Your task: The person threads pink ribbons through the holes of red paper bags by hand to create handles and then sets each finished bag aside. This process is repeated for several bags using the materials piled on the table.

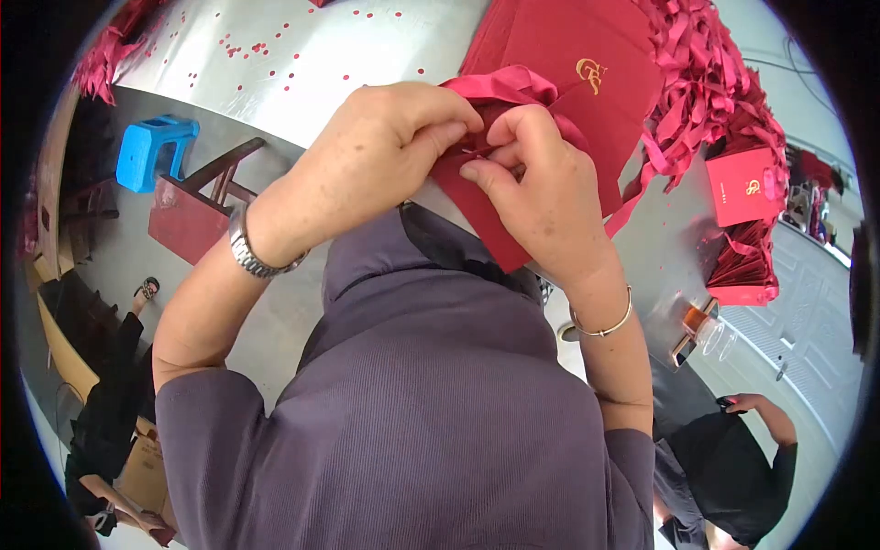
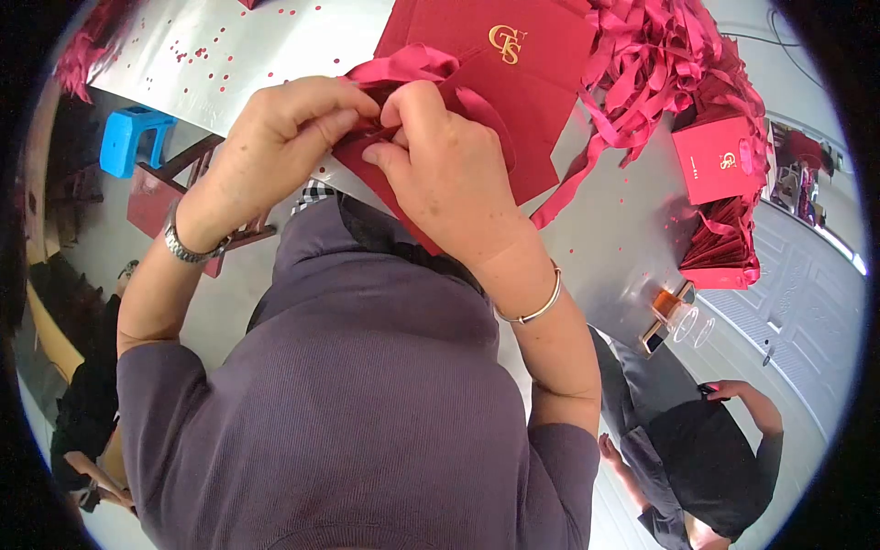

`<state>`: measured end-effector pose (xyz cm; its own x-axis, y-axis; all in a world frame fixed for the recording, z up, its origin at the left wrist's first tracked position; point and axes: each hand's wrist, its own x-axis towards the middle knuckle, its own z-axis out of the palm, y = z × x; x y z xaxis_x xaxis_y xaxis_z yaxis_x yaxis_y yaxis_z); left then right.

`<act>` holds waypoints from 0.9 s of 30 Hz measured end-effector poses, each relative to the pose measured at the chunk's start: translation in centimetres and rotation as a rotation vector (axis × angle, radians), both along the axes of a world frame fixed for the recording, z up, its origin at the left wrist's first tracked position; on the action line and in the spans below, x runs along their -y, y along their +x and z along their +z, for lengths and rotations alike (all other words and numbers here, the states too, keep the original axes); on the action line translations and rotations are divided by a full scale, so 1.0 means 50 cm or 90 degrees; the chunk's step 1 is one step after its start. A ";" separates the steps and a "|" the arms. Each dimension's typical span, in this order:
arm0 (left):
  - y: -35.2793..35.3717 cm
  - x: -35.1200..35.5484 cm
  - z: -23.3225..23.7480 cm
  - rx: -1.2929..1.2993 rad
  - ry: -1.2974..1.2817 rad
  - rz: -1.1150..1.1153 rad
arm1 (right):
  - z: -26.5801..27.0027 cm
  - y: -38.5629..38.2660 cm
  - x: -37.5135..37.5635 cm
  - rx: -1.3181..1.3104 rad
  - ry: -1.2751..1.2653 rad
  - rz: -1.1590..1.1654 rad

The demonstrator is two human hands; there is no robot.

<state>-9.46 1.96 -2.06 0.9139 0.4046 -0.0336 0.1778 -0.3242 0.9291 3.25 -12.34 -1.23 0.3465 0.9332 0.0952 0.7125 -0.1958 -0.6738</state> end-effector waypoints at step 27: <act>0.004 -0.017 0.008 0.156 0.441 -0.174 | 0.080 -0.020 0.077 0.171 -0.082 0.102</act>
